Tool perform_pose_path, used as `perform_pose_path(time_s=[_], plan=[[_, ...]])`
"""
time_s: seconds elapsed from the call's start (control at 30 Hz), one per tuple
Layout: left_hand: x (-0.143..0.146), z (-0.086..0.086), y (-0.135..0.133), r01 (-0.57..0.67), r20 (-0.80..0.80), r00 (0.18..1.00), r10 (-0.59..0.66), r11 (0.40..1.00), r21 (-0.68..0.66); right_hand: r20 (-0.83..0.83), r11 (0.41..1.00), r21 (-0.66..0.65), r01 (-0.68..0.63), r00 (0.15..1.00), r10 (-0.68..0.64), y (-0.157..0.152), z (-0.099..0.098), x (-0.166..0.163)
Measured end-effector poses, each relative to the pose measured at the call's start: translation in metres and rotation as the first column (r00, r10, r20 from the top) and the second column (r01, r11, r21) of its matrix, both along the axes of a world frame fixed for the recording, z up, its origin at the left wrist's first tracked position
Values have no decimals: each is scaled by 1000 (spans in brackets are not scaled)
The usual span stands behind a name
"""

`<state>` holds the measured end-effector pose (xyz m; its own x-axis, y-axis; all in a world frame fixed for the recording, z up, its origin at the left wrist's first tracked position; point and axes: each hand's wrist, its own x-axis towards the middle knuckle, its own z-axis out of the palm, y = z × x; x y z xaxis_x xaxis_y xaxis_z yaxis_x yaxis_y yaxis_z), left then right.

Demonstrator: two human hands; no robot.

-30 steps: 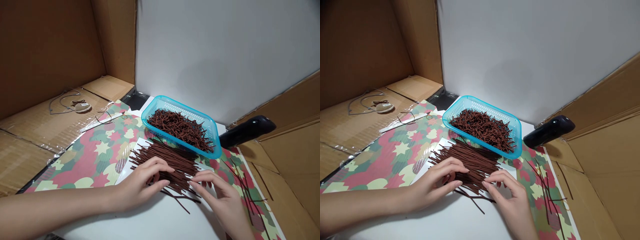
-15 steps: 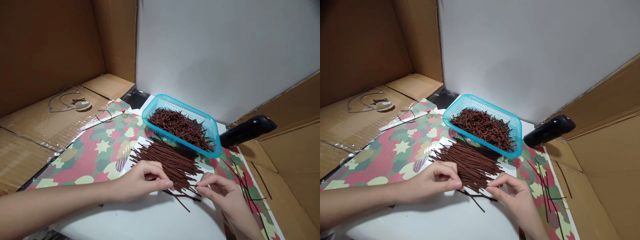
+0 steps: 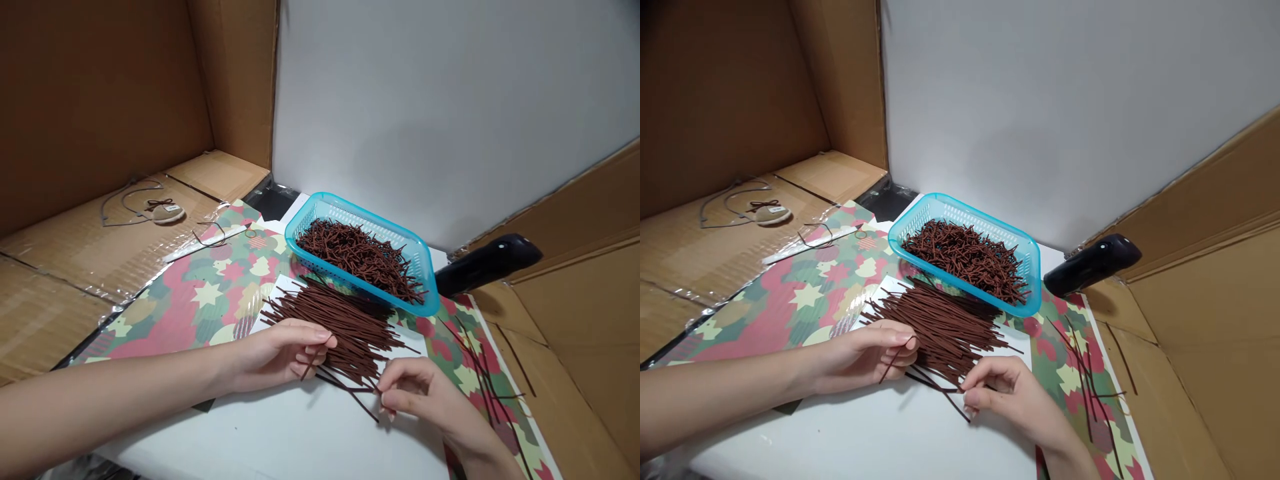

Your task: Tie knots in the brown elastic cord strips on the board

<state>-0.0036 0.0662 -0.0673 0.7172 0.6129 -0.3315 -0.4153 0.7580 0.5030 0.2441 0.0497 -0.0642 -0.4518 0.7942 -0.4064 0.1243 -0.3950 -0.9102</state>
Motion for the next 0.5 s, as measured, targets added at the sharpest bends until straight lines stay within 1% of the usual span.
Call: perform_pose_path(time_s=[0.07,0.13,0.2,0.27,0.33,0.4,0.43,0.5], plan=[[-1,-2,0,-9,35,999,10,1000,-14,16,995,91,-45,999,44,3,2,2],[-1,-3,0,-23,66,997,26,999,-46,29,976,197,-95,995,91,6,5,2],[-1,-4,0,-38,79,996,42,997,-60,32,963,232,-135,991,131,8,8,1],[-1,-4,0,-50,82,995,54,997,-55,26,976,168,-141,990,138,9,10,-1],[-2,-5,1,-55,98,993,62,996,-66,17,989,38,-142,990,141,9,11,-4],[-3,-5,2,-60,128,989,71,995,-85,19,987,-66,-146,989,148,9,10,-7],[-3,-6,3,-64,145,986,77,993,-96,19,984,-89,-152,988,154,9,10,-8],[-4,-8,4,-67,179,980,86,992,-111,5,983,-82,-163,987,164,8,11,-11]])
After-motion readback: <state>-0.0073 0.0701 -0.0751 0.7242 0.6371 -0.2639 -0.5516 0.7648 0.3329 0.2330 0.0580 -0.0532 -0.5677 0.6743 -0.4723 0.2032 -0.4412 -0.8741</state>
